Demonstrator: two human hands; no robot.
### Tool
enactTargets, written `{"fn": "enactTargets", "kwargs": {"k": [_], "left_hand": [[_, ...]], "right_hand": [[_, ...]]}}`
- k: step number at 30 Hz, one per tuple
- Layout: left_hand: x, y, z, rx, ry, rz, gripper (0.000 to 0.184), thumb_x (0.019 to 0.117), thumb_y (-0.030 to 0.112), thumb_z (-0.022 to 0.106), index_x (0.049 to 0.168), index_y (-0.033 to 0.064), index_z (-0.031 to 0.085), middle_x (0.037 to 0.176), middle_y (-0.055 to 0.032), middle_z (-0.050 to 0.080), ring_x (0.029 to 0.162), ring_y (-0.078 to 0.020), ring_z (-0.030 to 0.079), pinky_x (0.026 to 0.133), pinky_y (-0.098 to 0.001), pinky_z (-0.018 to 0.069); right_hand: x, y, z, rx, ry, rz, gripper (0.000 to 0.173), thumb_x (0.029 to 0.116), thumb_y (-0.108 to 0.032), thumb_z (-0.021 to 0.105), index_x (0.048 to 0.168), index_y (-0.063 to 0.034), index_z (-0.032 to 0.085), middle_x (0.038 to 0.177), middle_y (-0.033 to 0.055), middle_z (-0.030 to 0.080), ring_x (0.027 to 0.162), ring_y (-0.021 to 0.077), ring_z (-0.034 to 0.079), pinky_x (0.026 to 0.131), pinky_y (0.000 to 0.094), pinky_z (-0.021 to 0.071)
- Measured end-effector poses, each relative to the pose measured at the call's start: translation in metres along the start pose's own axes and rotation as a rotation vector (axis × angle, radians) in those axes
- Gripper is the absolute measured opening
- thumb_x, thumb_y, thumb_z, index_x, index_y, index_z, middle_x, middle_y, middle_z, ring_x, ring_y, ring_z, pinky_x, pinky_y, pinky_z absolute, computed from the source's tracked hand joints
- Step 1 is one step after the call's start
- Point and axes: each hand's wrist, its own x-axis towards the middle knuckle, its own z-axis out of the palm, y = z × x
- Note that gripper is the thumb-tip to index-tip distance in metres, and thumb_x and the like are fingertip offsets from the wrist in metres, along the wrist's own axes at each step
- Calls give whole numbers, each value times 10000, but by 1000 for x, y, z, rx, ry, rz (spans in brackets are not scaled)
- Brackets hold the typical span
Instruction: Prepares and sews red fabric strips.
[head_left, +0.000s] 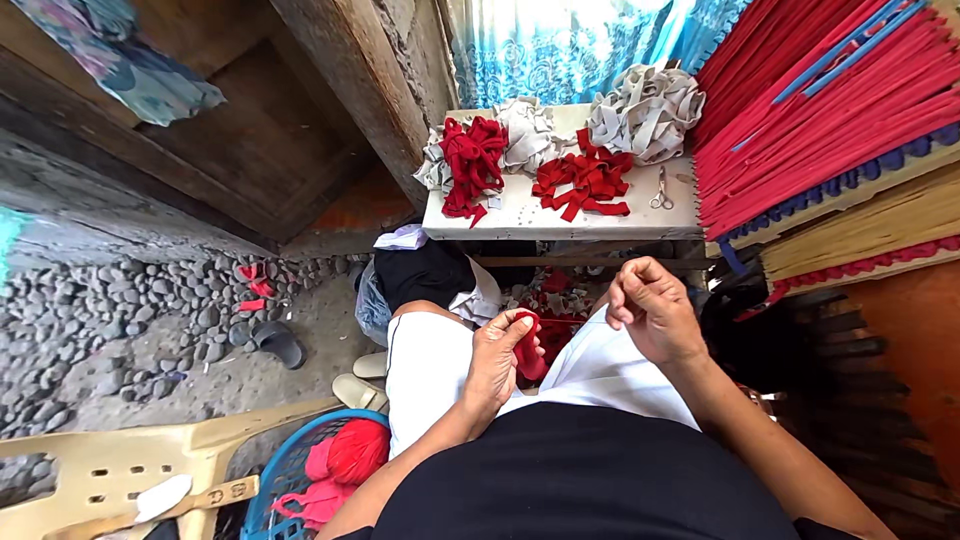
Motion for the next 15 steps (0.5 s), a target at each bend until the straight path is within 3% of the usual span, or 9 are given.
{"fn": "enactTargets", "kwargs": {"k": [4, 9, 12, 15], "left_hand": [[3, 1, -2, -10, 41, 27, 114, 1000, -50, 561, 1027, -70, 670, 839, -132, 690, 649, -159, 667, 622, -295, 608], [5, 0, -4, -16, 65, 80, 118, 995, -63, 557, 1036, -64, 667, 822, -116, 682, 631, -150, 660, 612, -295, 609], [4, -1, -1, -28, 61, 62, 114, 1001, -66, 547, 1022, -72, 659, 821, -126, 682, 626, -156, 662, 610, -297, 613], [3, 2, -1, -112, -28, 15, 136, 1007, -65, 528, 1016, -56, 663, 839, -129, 687, 652, -163, 671, 651, -311, 620]], "right_hand": [[-1, -15, -20, -177, 82, -41, 150, 1053, -127, 498, 1008, -142, 640, 732, -24, 581, 519, 28, 477, 479, 167, 423], [-7, -28, -39, -336, 110, -27, 120, 1038, -107, 527, 1009, -121, 643, 729, -13, 583, 490, 20, 439, 438, 149, 365], [-10, -27, -43, -389, 110, 10, 115, 1020, -81, 545, 999, -107, 656, 702, -3, 580, 475, 26, 430, 432, 157, 365], [-12, -19, -38, -542, 82, 25, 102, 995, -74, 570, 1011, -75, 671, 800, 18, 648, 536, 66, 501, 505, 227, 458]]}}
